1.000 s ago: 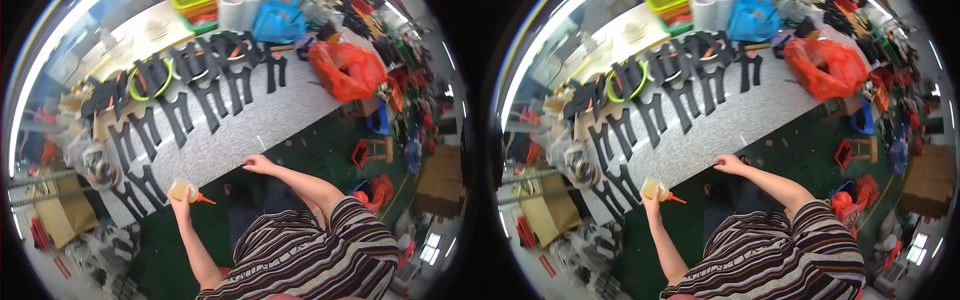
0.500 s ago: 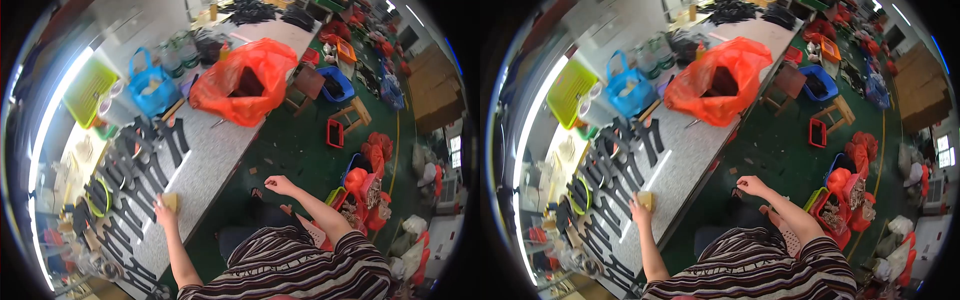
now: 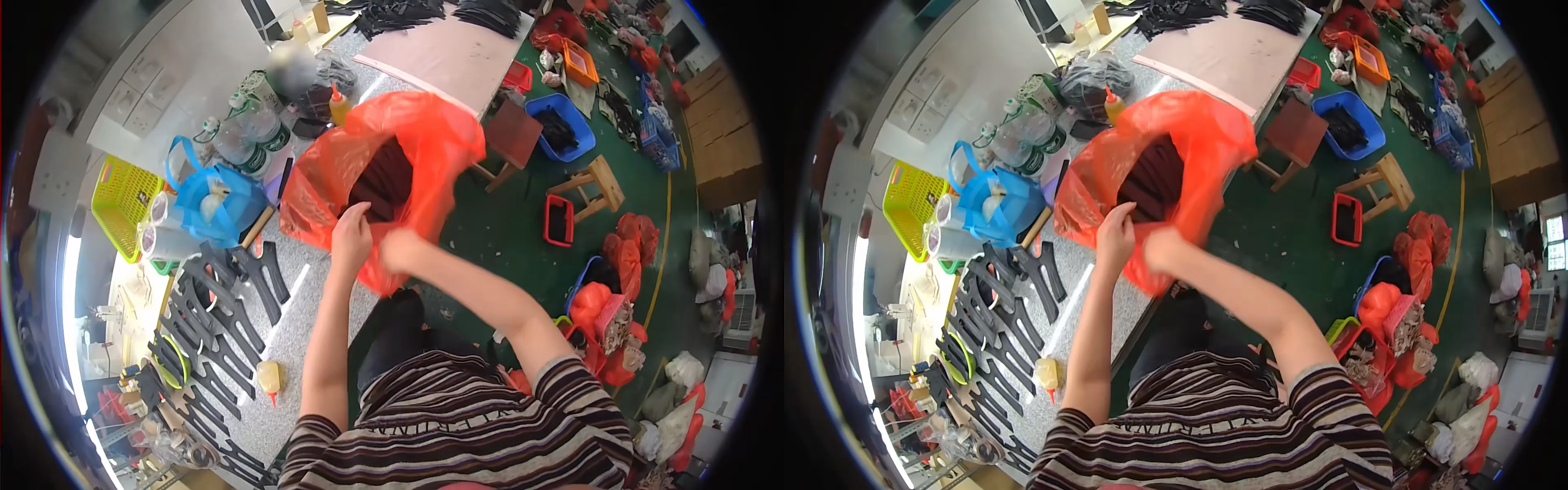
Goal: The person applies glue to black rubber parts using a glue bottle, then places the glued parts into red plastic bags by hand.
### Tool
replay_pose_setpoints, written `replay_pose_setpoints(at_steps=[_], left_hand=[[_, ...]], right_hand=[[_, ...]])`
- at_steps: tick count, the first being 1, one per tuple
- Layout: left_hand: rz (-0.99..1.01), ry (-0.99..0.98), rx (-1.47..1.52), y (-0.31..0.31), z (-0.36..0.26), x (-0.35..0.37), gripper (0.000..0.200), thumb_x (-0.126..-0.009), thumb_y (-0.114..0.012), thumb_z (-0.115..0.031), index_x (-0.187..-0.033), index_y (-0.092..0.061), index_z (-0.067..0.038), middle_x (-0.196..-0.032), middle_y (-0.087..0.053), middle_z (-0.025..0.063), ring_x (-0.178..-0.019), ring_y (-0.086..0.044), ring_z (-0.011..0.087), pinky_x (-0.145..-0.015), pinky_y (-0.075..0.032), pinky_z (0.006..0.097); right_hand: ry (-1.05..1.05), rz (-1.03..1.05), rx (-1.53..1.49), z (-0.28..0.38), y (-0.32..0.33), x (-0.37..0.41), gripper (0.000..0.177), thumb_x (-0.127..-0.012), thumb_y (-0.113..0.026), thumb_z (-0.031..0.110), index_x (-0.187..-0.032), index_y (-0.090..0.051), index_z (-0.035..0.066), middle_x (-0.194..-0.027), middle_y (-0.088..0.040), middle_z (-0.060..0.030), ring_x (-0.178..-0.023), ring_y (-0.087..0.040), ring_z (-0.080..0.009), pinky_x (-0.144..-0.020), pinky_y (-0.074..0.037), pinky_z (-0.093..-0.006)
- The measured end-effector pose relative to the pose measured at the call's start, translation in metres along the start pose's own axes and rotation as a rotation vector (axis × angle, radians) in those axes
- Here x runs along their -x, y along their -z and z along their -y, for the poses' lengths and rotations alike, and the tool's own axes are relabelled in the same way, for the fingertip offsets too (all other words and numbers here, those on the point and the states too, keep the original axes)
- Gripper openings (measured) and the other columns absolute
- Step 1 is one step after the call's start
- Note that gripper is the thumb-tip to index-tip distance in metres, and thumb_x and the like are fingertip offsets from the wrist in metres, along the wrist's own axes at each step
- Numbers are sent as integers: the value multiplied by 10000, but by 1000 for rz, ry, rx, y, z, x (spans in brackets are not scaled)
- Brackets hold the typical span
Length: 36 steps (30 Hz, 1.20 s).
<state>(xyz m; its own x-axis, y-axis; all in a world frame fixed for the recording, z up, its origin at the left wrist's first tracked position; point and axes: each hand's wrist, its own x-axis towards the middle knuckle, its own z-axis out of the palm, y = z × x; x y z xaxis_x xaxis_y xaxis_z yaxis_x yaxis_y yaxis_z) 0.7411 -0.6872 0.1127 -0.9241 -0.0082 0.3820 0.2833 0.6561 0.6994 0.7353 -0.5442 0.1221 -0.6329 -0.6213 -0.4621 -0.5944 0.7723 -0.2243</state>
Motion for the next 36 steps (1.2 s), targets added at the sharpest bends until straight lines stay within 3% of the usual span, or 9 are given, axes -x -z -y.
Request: replay_pose_setpoints(at_steps=[3,9,11,15,19,22,28,31,36], left_hand=[[341,322,-208,-43,55,-46,273,-847,-543,-158,-924,-602,97,-991,-625,309,-983,-606,430,-896,-462,477],[-99,273,-412,39,80,-160,391,-914,-543,-273,-974,-600,109,-896,-614,333,-870,-612,465,-742,-480,501],[-175,197,-362,42,74,-178,421,-907,-544,-254,-1110,-564,114,-945,-606,337,-916,-602,460,-783,-471,493],[-2,593,189,-9,51,-139,633,-846,-634,-123,-1401,-366,24,-1306,-521,231,-1208,-520,280,-967,-435,350],[-470,1194,740,-83,74,-63,658,-905,-601,-141,-1468,-275,-36,-1472,-347,165,-1313,-392,233,-1045,-346,322],[-675,1072,674,-115,74,-64,671,-878,-634,-90,-1445,-288,5,-1419,-405,170,-1263,-439,234,-1041,-357,329],[-721,950,421,-138,57,-125,655,-807,-737,-130,-1331,-398,72,-1273,-512,170,-1146,-517,272,-986,-401,354],[-481,872,-465,-151,74,-119,627,-792,-749,-221,-1220,-457,131,-1171,-545,261,-1073,-552,373,-955,-425,406],[-395,859,-286,-122,65,-110,471,-865,-644,-251,-1082,-551,156,-1076,-557,343,-1036,-541,474,-934,-436,466]], right_hand=[[68,584,-159,8,16,-7,244,-730,-610,193,-848,-731,18,-786,-701,-164,-755,-700,-240,-714,-546,-420],[-494,-190,-1223,-113,93,-104,408,-955,-515,379,-1180,-567,43,-961,-659,-99,-840,-640,-204,-738,-523,-337],[-133,-759,-1421,-143,132,-128,288,-943,-556,266,-1130,-612,55,-1041,-662,-105,-896,-639,-220,-744,-484,-361],[-15,-562,-1567,-156,161,-164,415,-920,-585,243,-1286,-531,56,-1199,-605,-109,-1095,-562,-203,-910,-447,-349],[-369,-308,-1536,-163,59,-215,463,-872,-642,241,-1276,-535,42,-1165,-619,-95,-1095,-560,-165,-931,-442,-336],[144,-446,-2739,-214,-24,-232,580,-872,-664,193,-1359,-427,-15,-1279,-502,-123,-1223,-462,-205,-1051,-346,-324],[-232,-75,-1660,-240,10,-249,593,-834,-716,247,-1307,-458,3,-1213,-548,-107,-1128,-514,-187,-980,-392,-306],[-95,-193,-1548,-249,-50,-286,443,-800,-758,278,-1118,-605,9,-1048,-663,-88,-912,-638,-168,-809,-506,-292],[-108,-372,-1439,-231,-35,-277,426,-816,-747,187,-1154,-573,-6,-1061,-657,-92,-940,-631,-174,-829,-503,-292]])
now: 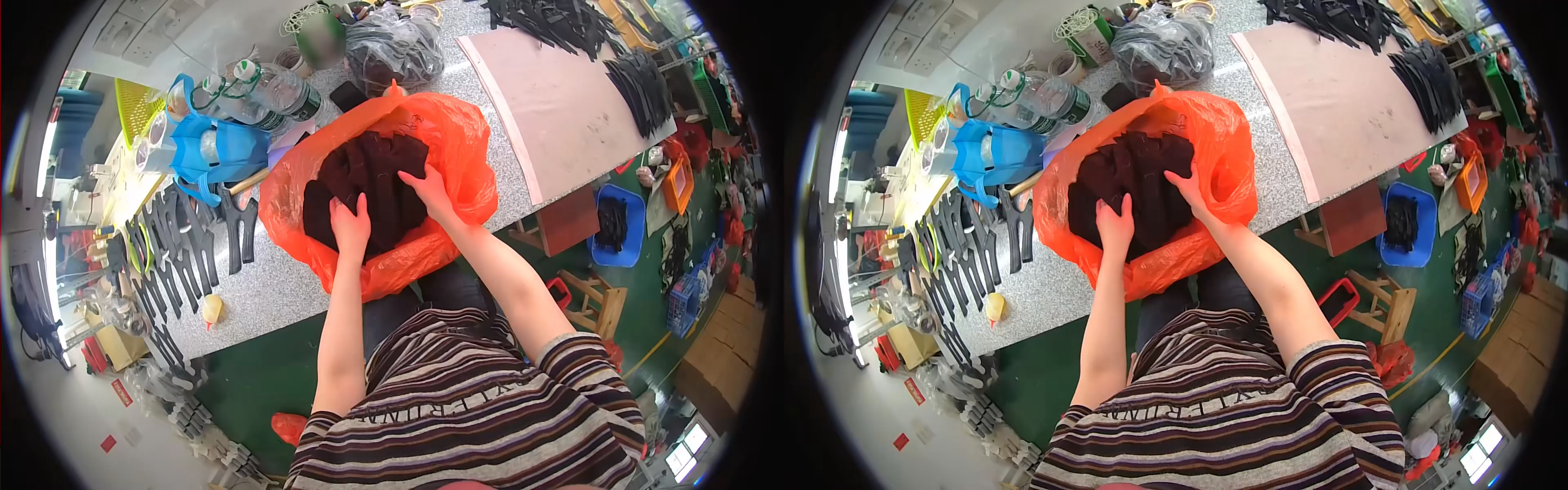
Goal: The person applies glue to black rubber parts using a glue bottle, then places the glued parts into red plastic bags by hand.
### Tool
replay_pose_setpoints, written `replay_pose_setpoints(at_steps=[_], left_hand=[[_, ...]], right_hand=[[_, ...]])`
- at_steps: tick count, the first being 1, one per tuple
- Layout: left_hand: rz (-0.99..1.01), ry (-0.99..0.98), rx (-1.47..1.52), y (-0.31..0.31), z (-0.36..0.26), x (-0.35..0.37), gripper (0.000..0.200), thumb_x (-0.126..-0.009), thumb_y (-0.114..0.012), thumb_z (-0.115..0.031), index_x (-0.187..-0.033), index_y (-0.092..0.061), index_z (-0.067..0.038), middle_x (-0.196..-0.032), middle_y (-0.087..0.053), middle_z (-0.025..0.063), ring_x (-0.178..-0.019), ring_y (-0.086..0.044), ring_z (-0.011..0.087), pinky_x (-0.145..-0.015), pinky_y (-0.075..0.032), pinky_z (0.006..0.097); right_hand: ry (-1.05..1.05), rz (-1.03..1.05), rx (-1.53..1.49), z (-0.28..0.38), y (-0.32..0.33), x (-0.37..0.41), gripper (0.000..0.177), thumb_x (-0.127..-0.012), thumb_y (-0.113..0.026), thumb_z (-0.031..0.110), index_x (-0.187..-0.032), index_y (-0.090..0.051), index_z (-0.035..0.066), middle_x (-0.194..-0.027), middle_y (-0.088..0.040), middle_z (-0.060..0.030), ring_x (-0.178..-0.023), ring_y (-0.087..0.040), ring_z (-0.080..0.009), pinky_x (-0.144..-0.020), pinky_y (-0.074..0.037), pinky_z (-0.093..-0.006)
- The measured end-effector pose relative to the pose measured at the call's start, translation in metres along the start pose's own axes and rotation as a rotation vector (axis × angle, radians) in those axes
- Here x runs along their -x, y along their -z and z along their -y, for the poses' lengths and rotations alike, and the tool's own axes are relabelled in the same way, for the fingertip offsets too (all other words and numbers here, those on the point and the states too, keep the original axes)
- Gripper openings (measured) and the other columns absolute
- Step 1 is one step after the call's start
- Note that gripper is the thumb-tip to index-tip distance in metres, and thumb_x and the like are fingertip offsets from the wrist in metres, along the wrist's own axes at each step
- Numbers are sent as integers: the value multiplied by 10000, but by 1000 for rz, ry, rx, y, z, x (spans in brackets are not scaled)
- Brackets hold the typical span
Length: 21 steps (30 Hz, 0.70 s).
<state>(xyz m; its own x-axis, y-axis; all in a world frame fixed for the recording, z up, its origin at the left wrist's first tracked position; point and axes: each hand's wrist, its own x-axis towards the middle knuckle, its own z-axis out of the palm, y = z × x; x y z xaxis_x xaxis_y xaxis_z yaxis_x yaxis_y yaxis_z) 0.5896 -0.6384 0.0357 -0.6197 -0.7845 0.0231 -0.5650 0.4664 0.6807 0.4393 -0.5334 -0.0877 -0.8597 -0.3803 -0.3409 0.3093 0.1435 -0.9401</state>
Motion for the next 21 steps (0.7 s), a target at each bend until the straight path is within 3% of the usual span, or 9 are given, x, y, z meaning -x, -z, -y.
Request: replay_pose_setpoints(at_steps=[1,3,5,7,11,12,15,17,21], left_hand=[[-53,-103,-72,8,5,4,433,-873,-630,-232,-1077,-559,143,-1113,-562,336,-1077,-538,464,-934,-439,458],[-209,-13,-196,31,17,4,381,-880,-638,-206,-1040,-565,132,-1073,-606,292,-1012,-609,400,-851,-498,430],[-30,342,358,80,17,-2,300,-893,-643,-178,-985,-575,99,-953,-655,189,-883,-669,291,-726,-547,391],[-20,436,800,117,-5,-5,227,-906,-640,-169,-970,-591,44,-867,-656,99,-777,-668,195,-618,-550,345],[197,348,1092,117,-36,-4,139,-889,-650,-113,-966,-595,-12,-829,-634,67,-722,-636,165,-597,-530,298],[264,368,1082,100,-43,-5,160,-880,-657,-96,-992,-582,-9,-837,-635,58,-720,-628,155,-607,-527,292],[103,443,880,3,-26,5,301,-863,-692,-159,-1088,-553,-15,-896,-649,68,-738,-633,186,-669,-531,315],[-55,296,111,-42,5,18,593,-807,-747,-262,-1251,-490,36,-1128,-563,169,-1051,-559,250,-902,-460,353],[-109,429,404,-21,0,35,709,-787,-761,-266,-1340,-428,28,-1265,-478,213,-1167,-501,301,-974,-423,366]], right_hand=[[1,5,4,4,1,2,437,-819,-744,172,-1173,-561,-7,-1087,-648,-94,-967,-623,-176,-845,-500,-291],[-27,51,-20,17,11,5,449,-821,-742,173,-1190,-551,1,-1112,-632,-93,-994,-605,-180,-863,-490,-295],[-89,163,-110,47,34,13,462,-824,-739,174,-1206,-540,8,-1136,-616,-91,-1021,-588,-183,-880,-480,-299],[-114,311,-273,87,58,23,475,-826,-736,175,-1223,-530,16,-1161,-600,-90,-1047,-570,-186,-898,-470,-303],[-65,385,-562,135,52,47,501,-831,-731,177,-1256,-509,31,-1211,-567,-88,-1101,-535,-193,-933,-450,-312],[-46,342,-603,136,39,49,508,-832,-730,177,-1264,-504,35,-1223,-559,-88,-1114,-526,-194,-942,-445,-314],[11,255,-711,141,14,55,528,-836,-726,179,-1289,-488,47,-1260,-535,-86,-1154,-499,-199,-968,-430,-320],[33,245,-760,147,18,59,542,-838,-723,180,-1305,-478,55,-1285,-519,-85,-1181,-482,-203,-986,-420,-324],[62,306,-725,167,42,71,571,-843,-718,181,-1338,-457,70,-1335,-487,-83,-1234,-446,-209,-1021,-400,-332]])
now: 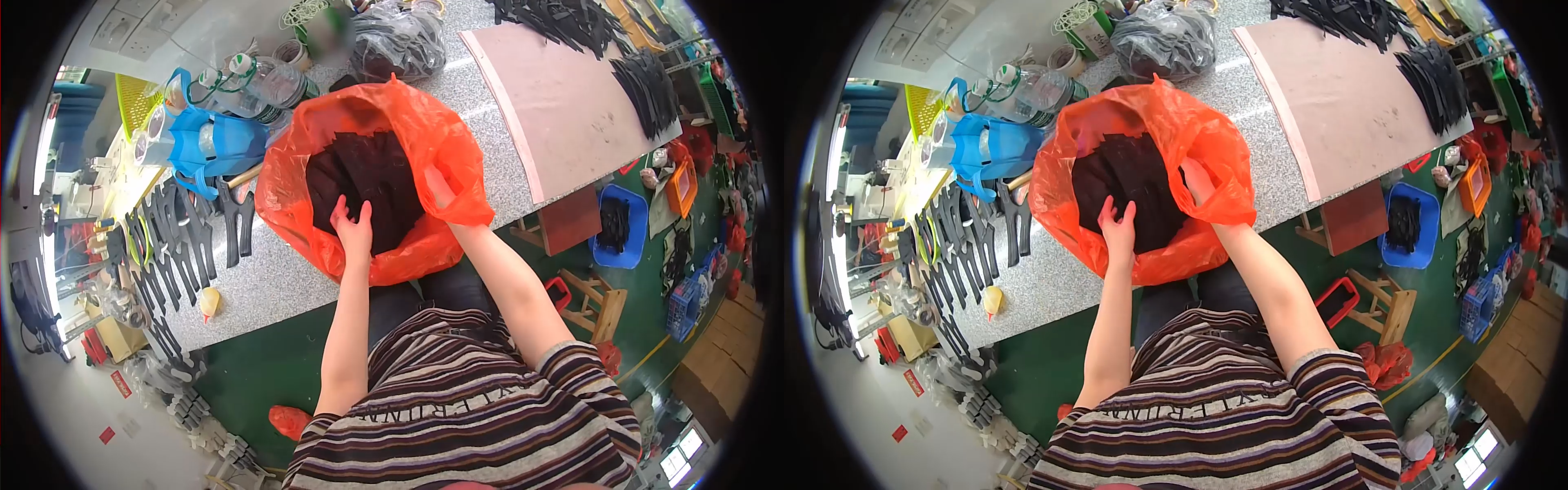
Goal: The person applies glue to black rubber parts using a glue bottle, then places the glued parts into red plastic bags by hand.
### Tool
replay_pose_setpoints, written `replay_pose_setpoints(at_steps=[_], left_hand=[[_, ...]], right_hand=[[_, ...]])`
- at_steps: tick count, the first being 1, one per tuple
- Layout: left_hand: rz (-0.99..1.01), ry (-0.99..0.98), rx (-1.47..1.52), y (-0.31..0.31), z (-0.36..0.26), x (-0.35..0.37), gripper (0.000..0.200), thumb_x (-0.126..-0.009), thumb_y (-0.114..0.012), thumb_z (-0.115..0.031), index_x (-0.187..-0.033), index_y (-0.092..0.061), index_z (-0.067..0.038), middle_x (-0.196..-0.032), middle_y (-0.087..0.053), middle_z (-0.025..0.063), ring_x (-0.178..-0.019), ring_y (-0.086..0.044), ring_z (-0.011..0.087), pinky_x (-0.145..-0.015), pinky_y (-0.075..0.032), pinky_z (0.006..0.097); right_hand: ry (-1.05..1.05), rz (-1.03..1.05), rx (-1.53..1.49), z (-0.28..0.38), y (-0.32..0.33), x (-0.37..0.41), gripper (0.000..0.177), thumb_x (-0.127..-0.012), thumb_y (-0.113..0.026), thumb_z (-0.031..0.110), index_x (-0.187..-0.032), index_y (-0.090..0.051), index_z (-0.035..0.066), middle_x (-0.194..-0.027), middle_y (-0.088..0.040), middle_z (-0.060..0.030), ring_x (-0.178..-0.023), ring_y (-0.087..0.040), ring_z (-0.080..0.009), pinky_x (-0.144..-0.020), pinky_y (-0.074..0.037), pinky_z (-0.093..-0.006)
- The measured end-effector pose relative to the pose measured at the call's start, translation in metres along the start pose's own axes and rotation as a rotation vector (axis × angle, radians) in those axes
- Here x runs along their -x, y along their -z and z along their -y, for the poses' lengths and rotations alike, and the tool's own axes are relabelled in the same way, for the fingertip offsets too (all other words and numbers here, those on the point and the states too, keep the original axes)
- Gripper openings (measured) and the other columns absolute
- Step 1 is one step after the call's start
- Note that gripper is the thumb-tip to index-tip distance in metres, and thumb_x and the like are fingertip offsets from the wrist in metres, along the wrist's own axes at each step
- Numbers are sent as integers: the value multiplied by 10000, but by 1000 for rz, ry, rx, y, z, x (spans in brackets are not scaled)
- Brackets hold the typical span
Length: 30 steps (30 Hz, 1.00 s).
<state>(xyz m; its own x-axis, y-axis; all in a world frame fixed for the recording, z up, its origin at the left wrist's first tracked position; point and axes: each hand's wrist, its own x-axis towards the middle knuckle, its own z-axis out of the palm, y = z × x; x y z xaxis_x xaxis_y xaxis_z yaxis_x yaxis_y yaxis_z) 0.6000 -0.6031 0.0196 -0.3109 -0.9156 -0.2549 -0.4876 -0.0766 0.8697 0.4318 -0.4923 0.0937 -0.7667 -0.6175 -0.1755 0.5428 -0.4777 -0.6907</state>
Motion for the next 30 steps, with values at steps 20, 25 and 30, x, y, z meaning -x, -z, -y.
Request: replay_pose_setpoints(at_steps=[20,25,30], left_hand=[[-37,-280,-787,21,-20,-17,873,-680,-767,-507,-1292,-473,42,-1241,-487,221,-1176,-447,386,-982,-371,491],[124,-113,-372,16,-20,-21,888,-597,-848,-435,-1271,-489,20,-1243,-500,184,-1171,-450,367,-1026,-362,440],[363,-160,-70,10,-45,-7,767,-585,-883,-248,-1208,-522,17,-1185,-578,137,-1099,-552,266,-970,-442,363]], right_hand=[[-563,-369,708,-115,4,-2,970,-740,-699,632,-1390,-350,2,-1420,-375,-150,-1279,-405,-237,-1047,-341,-365],[-506,-468,529,-154,41,0,814,-779,-710,560,-1329,-438,24,-1372,-433,-126,-1245,-429,-202,-1004,-384,-356],[-454,-377,414,-114,34,8,700,-840,-678,492,-1335,-442,57,-1315,-497,-83,-1192,-475,-175,-982,-397,-321]])
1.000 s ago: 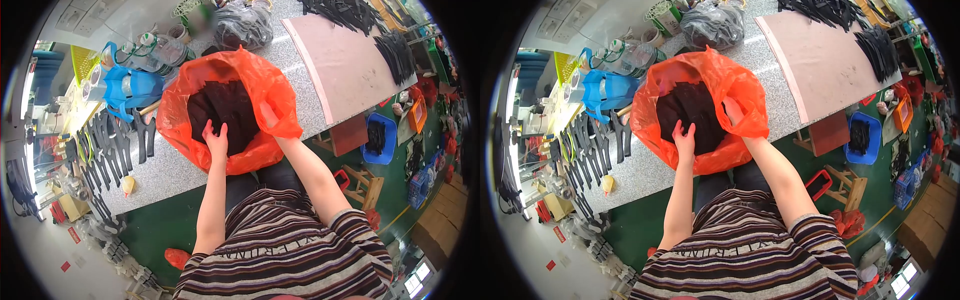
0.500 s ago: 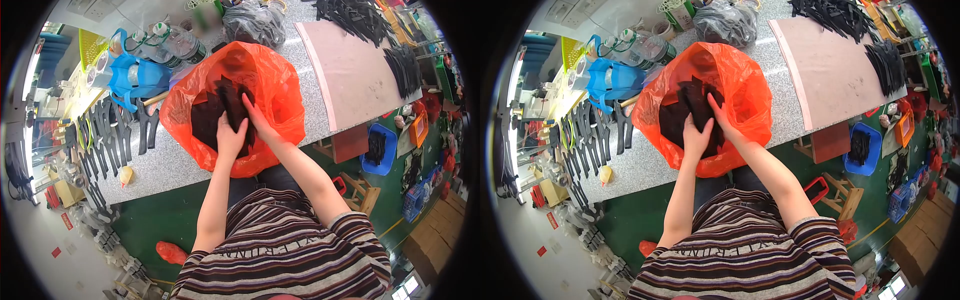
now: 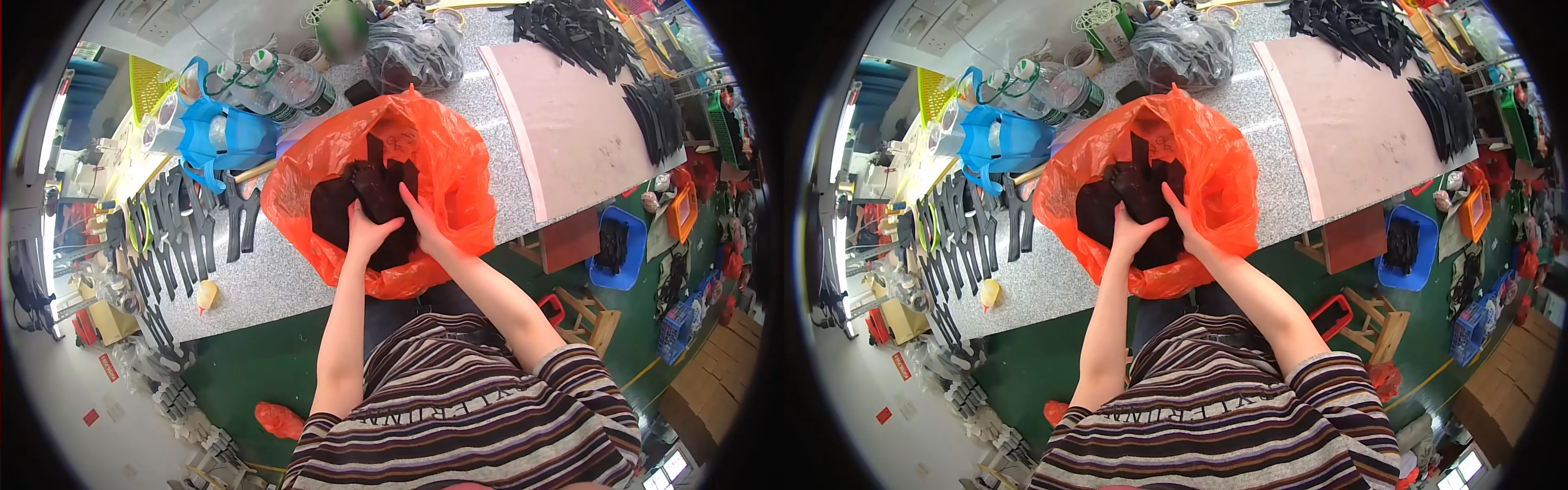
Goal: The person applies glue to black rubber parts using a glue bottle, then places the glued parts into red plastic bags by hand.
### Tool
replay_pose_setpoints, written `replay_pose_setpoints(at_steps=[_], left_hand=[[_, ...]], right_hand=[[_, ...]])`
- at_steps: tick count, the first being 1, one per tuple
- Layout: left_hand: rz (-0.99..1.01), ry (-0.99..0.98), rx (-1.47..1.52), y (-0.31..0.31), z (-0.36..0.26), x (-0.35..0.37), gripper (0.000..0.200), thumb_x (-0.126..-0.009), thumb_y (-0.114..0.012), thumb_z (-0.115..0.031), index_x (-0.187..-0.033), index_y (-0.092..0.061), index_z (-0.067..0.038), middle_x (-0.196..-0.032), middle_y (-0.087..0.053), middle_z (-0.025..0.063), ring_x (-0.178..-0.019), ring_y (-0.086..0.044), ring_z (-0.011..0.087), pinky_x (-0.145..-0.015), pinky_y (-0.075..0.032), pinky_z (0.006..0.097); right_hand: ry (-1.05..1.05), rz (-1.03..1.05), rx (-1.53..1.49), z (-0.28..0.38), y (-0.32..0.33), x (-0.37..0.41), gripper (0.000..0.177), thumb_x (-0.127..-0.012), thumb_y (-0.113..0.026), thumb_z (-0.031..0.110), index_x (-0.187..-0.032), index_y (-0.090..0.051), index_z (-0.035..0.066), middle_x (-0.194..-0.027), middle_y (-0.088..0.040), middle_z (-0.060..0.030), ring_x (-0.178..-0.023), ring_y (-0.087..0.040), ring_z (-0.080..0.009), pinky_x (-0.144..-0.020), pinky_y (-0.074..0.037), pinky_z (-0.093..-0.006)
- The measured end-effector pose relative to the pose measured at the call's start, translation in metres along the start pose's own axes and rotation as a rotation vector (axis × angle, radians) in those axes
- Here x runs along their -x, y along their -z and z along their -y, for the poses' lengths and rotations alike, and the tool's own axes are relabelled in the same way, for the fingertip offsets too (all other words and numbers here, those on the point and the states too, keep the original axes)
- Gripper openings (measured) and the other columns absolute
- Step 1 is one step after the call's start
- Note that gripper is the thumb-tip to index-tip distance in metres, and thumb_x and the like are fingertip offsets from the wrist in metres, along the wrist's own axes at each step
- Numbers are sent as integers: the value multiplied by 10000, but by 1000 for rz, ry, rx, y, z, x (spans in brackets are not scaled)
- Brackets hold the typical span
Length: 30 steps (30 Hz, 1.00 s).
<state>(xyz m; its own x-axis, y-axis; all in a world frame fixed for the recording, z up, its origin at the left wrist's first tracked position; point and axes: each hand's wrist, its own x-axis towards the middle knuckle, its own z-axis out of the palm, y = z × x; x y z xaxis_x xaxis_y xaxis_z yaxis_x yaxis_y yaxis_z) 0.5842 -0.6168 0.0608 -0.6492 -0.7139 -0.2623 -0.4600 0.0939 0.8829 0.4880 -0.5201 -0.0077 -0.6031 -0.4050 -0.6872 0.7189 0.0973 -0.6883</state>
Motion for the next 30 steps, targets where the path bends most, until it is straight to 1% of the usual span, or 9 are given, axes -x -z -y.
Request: replay_pose_setpoints(at_steps=[4,7,11,13,16,19,23,26,30], left_hand=[[159,-186,311,15,-21,33,545,-655,-847,-91,-1131,-602,12,-1119,-641,80,-1000,-630,189,-894,-498,335],[228,-383,-69,18,-16,49,496,-670,-838,-86,-1109,-624,3,-1089,-659,80,-980,-638,182,-867,-504,338],[126,-210,261,4,16,42,475,-685,-828,-93,-1109,-629,-13,-1096,-657,79,-986,-632,176,-855,-506,340],[91,-172,312,10,0,45,459,-675,-825,-72,-1086,-632,-13,-1065,-661,68,-951,-639,175,-872,-498,356],[-122,-594,-287,49,-68,61,502,-653,-829,-69,-1104,-613,-21,-1012,-667,71,-924,-650,197,-933,-478,370],[-201,-472,629,84,-110,82,471,-807,-708,-147,-1212,-502,-20,-1043,-642,112,-1037,-606,211,-1012,-432,393],[-130,-129,1053,152,-108,113,736,-843,-692,-187,-1406,-258,3,-1092,-609,130,-1109,-562,214,-1030,-403,401],[-182,-427,201,197,-84,158,827,-755,-788,-202,-1389,-303,14,-1125,-599,124,-1091,-564,215,-1003,-412,363],[-127,285,401,242,-34,208,732,-755,-789,-254,-1318,-410,21,-1222,-559,143,-1120,-554,237,-973,-437,349]], right_hand=[[257,329,1,23,32,21,725,-817,-722,415,-1375,-408,75,-1314,-491,-51,-1202,-460,-170,-1015,-347,-291],[332,728,163,66,44,59,948,-662,-856,323,-1403,-349,17,-1320,-464,-67,-1240,-419,-186,-1063,-316,-327],[395,772,645,54,48,46,1345,-492,-952,314,-1491,-105,8,-1427,-390,-152,-1335,-375,-249,-1120,-272,-376],[707,701,656,87,28,73,1363,-488,-955,312,-1495,-87,12,-1449,-361,-175,-1336,-377,-265,-1120,-274,-378],[911,787,353,120,-14,110,1379,-486,-952,329,-1499,-68,20,-1468,-327,-218,-1340,-377,-295,-1128,-254,-407],[947,881,348,156,-49,143,1282,-546,-913,309,-1498,-103,24,-1462,-335,-234,-1335,-389,-319,-1119,-261,-443],[526,1131,595,157,-88,197,1012,-610,-848,249,-1433,-309,8,-1410,-415,-179,-1331,-401,-307,-1093,-308,-401],[703,1132,631,120,-124,218,913,-625,-857,228,-1377,-387,12,-1330,-491,-141,-1260,-467,-250,-1049,-364,-365],[54,1032,539,19,-150,232,693,-667,-862,207,-1246,-531,23,-1181,-597,-71,-1087,-569,-161,-954,-447,-329]])
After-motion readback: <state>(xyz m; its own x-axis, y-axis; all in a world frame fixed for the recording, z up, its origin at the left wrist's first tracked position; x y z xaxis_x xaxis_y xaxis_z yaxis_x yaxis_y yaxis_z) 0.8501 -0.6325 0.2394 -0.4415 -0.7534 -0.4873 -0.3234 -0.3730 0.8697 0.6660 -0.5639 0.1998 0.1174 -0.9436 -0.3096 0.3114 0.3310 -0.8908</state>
